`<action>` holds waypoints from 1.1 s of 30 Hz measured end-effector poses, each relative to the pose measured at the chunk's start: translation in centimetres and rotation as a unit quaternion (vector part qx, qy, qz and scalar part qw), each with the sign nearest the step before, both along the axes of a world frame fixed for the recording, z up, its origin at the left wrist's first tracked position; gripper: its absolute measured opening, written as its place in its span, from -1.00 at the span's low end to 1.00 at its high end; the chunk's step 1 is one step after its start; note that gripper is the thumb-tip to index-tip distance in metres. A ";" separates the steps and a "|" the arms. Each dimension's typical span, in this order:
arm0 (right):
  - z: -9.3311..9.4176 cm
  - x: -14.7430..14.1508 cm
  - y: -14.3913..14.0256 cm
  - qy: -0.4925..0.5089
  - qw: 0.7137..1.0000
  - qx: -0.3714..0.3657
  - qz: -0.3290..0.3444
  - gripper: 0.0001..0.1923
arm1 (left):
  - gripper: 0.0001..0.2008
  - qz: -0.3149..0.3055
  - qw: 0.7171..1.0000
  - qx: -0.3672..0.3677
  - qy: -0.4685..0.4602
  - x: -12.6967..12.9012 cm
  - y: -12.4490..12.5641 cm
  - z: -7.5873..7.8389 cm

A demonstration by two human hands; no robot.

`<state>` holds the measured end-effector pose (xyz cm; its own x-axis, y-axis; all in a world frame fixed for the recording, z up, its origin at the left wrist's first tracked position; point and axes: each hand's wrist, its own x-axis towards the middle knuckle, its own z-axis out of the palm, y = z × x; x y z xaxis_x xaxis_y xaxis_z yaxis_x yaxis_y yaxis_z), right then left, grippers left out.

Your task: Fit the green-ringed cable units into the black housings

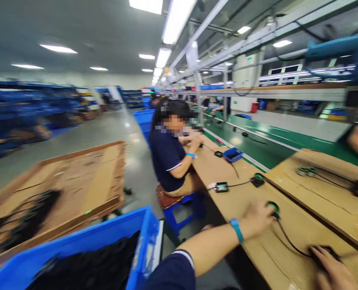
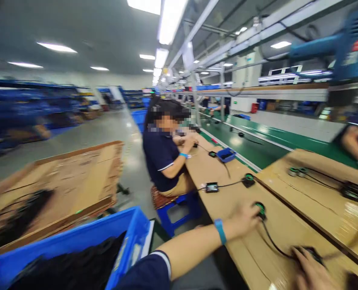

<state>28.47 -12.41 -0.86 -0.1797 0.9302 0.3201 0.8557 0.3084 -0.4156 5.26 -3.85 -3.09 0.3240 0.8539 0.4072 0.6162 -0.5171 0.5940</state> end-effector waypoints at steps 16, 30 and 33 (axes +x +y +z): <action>3.3 -4.1 -5.1 0.018 0.975 -0.217 0.052 -0.48 | -0.47 0.115 0.976 -0.158 -0.091 -5.0 2.3 0.6; 4.3 -4.8 -6.5 0.150 0.963 -0.205 0.093 -0.70 | -0.19 -0.014 0.955 -0.151 0.253 -11.6 1.4 1.2; 3.7 -4.7 -6.1 0.130 0.966 -0.212 0.072 -0.82 | -0.28 0.038 0.933 -0.108 0.341 -15.0 3.7 2.0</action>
